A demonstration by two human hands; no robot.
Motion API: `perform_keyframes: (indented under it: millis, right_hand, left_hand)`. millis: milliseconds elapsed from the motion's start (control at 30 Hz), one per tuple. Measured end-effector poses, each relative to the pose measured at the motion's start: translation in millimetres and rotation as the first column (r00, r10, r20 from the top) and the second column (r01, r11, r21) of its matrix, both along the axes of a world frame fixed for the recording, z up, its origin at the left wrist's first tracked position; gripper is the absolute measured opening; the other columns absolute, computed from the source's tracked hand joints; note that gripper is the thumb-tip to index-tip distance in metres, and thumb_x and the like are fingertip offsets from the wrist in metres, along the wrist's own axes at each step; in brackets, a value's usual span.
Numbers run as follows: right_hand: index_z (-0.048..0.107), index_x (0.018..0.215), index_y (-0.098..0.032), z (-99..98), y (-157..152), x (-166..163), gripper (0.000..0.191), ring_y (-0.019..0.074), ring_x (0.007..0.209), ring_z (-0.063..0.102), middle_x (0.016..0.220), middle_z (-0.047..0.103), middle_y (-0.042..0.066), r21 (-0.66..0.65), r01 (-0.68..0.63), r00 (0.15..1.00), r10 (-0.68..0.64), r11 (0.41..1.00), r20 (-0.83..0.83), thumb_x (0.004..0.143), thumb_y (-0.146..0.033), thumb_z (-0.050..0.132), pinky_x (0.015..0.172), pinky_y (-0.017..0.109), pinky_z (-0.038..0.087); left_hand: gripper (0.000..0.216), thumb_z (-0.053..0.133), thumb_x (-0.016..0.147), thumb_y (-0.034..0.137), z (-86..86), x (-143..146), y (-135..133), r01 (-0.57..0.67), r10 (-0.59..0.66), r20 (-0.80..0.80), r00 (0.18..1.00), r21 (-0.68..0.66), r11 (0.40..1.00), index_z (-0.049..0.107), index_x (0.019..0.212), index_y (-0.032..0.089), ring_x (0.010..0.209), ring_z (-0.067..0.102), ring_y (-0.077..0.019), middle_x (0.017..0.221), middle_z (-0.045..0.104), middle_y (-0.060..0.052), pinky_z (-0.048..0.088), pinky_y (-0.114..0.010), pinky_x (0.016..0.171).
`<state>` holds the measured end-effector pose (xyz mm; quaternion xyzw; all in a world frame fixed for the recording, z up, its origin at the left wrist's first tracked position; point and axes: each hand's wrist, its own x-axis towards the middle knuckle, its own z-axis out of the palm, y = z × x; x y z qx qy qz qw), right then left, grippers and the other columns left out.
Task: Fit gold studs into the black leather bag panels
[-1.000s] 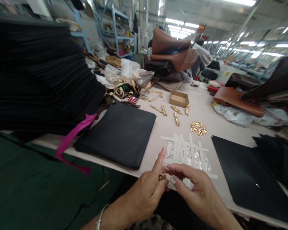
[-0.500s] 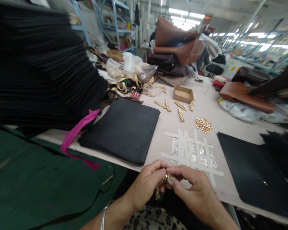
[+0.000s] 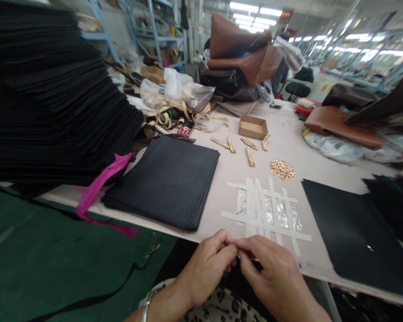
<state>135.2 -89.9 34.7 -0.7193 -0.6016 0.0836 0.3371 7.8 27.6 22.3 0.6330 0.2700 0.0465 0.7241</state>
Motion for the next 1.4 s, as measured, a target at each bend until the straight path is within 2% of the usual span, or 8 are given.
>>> perform_keyframes:
  millis: [167,333,533,733,967,1167,1400]
  right_hand:
    - [0.069,0.100,-0.018,0.6,-3.2,1.0,0.026,0.0189,0.072,0.066,0.080,0.069,0.007,-0.022,-0.051,0.999,0.050,0.998,-0.010,0.090,-0.010,0.046,0.063,0.031,0.054]
    - [0.068,0.104,-0.019,1.2,-5.0,3.0,0.026,0.0166,0.079,0.067,0.088,0.069,0.007,0.033,-0.085,0.988,0.089,0.996,-0.128,0.093,-0.009,0.046,0.068,0.029,0.055]
    - [0.067,0.103,-0.018,-3.3,-6.1,4.4,0.024,0.0171,0.080,0.067,0.089,0.070,0.008,0.051,-0.082,0.992,0.087,0.995,-0.096,0.092,-0.009,0.048,0.069,0.029,0.057]
    - [0.068,0.115,-0.017,0.2,-3.9,5.9,0.031,0.0164,0.084,0.068,0.093,0.071,0.009,0.044,-0.107,0.992,0.109,0.993,-0.061,0.092,-0.006,0.048,0.072,0.028,0.057]
    - [0.070,0.107,-0.017,2.7,-2.9,5.1,0.028,0.0140,0.080,0.068,0.088,0.071,0.006,0.084,-0.092,0.993,0.097,0.992,-0.062,0.092,-0.006,0.050,0.068,0.025,0.056]
    - [0.071,0.106,-0.016,1.4,-3.1,4.0,0.028,0.0142,0.081,0.068,0.089,0.071,0.007,0.101,-0.091,0.993,0.098,0.991,-0.062,0.091,-0.005,0.050,0.070,0.024,0.058]
    - [0.069,0.114,-0.015,0.8,-4.0,2.6,0.032,0.0148,0.083,0.068,0.091,0.071,0.008,0.087,-0.117,0.993,0.119,0.989,-0.024,0.091,-0.004,0.049,0.071,0.025,0.059]
  left_hand:
    - [0.012,0.051,0.081,0.029,-3.0,2.8,-0.6,0.005,-0.002,0.016,1.000,-0.176,0.984,0.054,0.083,0.018,0.067,0.048,-0.0130,0.069,0.052,0.003,0.038,-0.026,0.064]
    - [0.014,0.052,0.072,0.027,1.3,3.5,-0.5,-0.024,0.024,-0.001,1.000,-0.237,0.971,0.053,0.082,0.018,0.065,0.043,-0.0123,0.066,0.046,0.005,0.033,-0.027,0.064]
    - [0.017,0.052,0.072,0.027,1.0,3.6,-1.7,-0.015,0.019,0.013,1.000,-0.252,0.968,0.051,0.086,0.017,0.067,0.040,-0.0126,0.067,0.045,0.005,0.032,-0.028,0.066]
    - [0.018,0.052,0.072,0.027,1.9,2.3,-3.0,0.001,0.007,0.031,0.999,-0.267,0.964,0.052,0.087,0.017,0.068,0.041,-0.0128,0.069,0.045,0.005,0.034,-0.028,0.067]
    - [0.020,0.052,0.077,0.031,-2.1,-0.2,-0.6,0.030,-0.014,0.065,0.998,-0.249,0.968,0.053,0.091,0.016,0.070,0.042,-0.0136,0.071,0.046,0.004,0.034,-0.029,0.068]
    - [0.020,0.053,0.074,0.027,-5.1,0.4,-0.6,0.030,-0.014,0.063,0.998,-0.266,0.963,0.054,0.090,0.016,0.072,0.043,-0.0140,0.074,0.049,0.003,0.035,-0.030,0.070]
    - [0.019,0.051,0.072,0.026,-5.3,0.1,-2.4,0.019,-0.009,0.038,0.999,-0.279,0.960,0.052,0.088,0.016,0.069,0.040,-0.0133,0.070,0.046,0.004,0.033,-0.030,0.067]
